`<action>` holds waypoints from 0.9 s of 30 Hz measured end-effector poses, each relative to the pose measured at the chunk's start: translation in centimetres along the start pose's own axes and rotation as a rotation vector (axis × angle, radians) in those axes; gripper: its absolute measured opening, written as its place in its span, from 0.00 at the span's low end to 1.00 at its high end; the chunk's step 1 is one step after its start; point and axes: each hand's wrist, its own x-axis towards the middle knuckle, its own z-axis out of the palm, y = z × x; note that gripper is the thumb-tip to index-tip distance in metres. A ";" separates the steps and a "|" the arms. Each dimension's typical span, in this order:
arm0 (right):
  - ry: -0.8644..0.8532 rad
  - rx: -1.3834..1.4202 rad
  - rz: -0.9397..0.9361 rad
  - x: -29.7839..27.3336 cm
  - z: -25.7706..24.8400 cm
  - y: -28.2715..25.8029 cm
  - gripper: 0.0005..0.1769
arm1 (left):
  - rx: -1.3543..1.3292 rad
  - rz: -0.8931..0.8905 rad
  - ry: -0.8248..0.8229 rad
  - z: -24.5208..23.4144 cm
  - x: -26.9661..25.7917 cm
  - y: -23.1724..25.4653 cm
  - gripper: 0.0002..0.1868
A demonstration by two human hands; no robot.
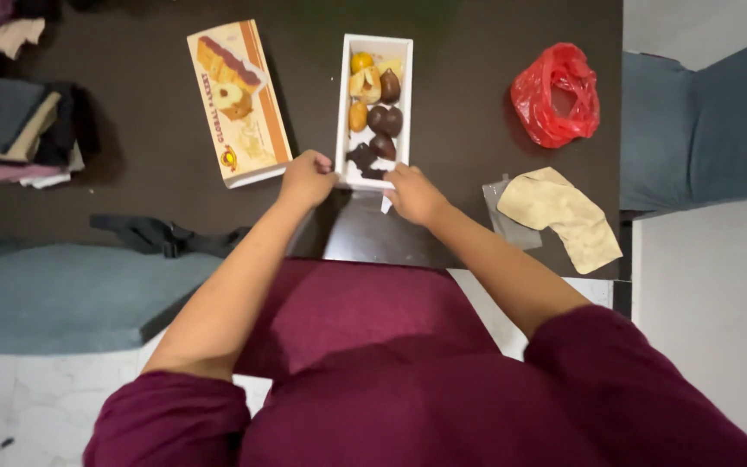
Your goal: The person packs food into a box, wipes a table with a spray bottle and cloth, and then places a red plastic bag into a bin.
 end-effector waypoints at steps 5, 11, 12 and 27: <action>-0.086 0.022 -0.114 -6.7 -2.0 -0.1 0.12 | 0.056 -0.059 -0.069 3.9 -2.2 4.0 0.13; -0.194 0.023 -0.117 -6.6 -6.1 0.1 0.10 | 0.279 -0.043 -0.155 7.4 -5.2 9.5 0.16; -0.110 -0.013 -0.075 -5.7 -6.8 0.2 0.11 | 0.317 0.018 -0.126 8.2 -5.5 10.1 0.16; 0.158 0.047 -0.119 -0.1 -7.2 2.2 0.27 | 0.509 -0.007 -0.111 12.6 -4.7 10.1 0.30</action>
